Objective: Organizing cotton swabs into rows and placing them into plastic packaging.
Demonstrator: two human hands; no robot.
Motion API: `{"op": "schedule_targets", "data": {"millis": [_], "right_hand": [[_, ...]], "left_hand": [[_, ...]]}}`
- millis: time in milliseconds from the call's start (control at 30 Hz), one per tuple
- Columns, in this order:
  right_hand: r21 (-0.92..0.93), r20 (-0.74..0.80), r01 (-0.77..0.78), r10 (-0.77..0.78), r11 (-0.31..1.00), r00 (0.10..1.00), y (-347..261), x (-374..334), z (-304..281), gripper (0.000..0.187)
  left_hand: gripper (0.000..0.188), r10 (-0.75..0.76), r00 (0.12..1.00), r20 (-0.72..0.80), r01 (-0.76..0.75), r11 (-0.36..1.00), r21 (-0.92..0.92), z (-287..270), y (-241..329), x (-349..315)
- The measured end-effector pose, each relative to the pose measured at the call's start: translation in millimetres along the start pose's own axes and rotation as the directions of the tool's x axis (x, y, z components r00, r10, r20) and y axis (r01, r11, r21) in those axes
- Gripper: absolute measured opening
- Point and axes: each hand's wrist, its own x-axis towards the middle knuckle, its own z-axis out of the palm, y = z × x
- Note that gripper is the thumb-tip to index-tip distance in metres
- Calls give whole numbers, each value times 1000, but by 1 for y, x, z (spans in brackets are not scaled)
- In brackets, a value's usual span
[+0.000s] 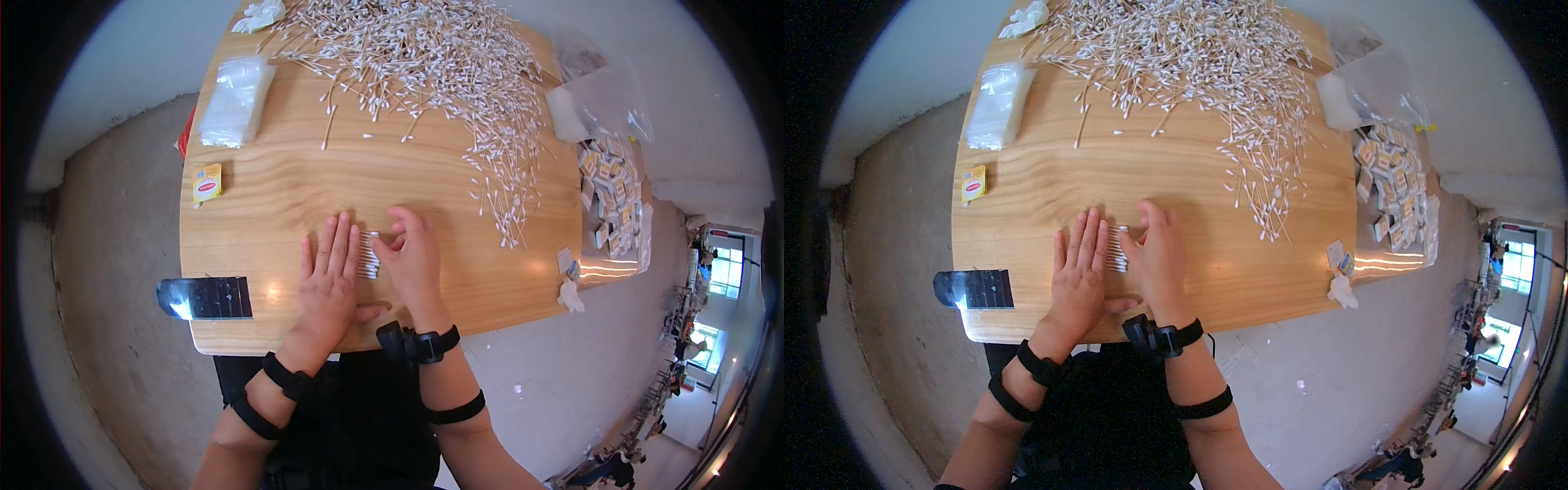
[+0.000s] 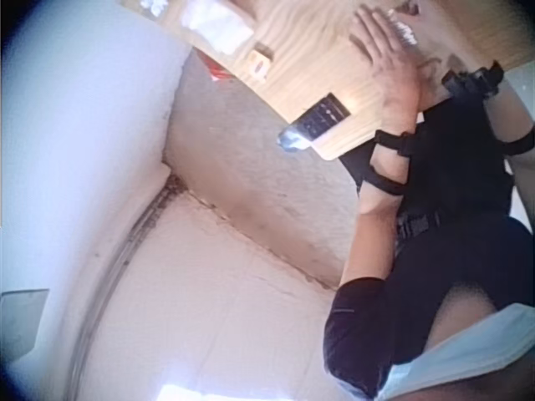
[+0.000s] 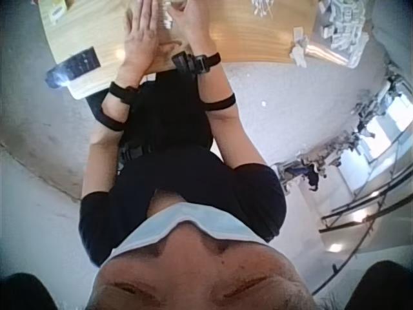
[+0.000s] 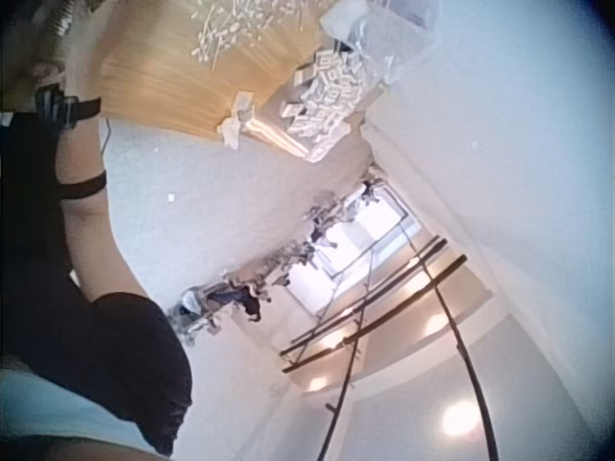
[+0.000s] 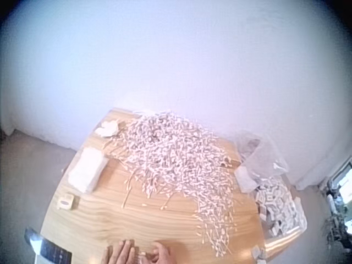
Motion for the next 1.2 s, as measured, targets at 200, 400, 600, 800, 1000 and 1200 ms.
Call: {"op": "schedule_targets", "data": {"millis": [200, 400, 600, 800, 1000, 1200], "right_hand": [[-44, 43, -20, 22, 999, 999, 7, 6, -5, 44], [-119, -115, 16, -30, 993, 993, 59, 6, -36, 41], [155, -481, -96, 159, 983, 862, 62, -12, -42, 28], [710, -207, 99, 72, 697, 976, 36, -22, 14, 49], [519, -67, 88, -62, 850, 996, -7, -32, 41, 55], [523, -85, 145, -118, 840, 989, 0, -29, 52, 42]], "left_hand": [[126, 9, 1000, -16, -9, 1000, -15, 1, 1, 0], [128, 8, 1000, -9, -9, 1000, -24, 2, 0, -1], [131, -33, 999, 14, 34, 998, -44, -6, -5, -10], [135, -130, 988, -86, 124, 990, -73, -13, -26, -19], [91, 62, 995, -78, -62, 998, 2, 10, -13, -12], [85, -4, 997, -76, 11, 995, 95, 16, -7, -20]]}}
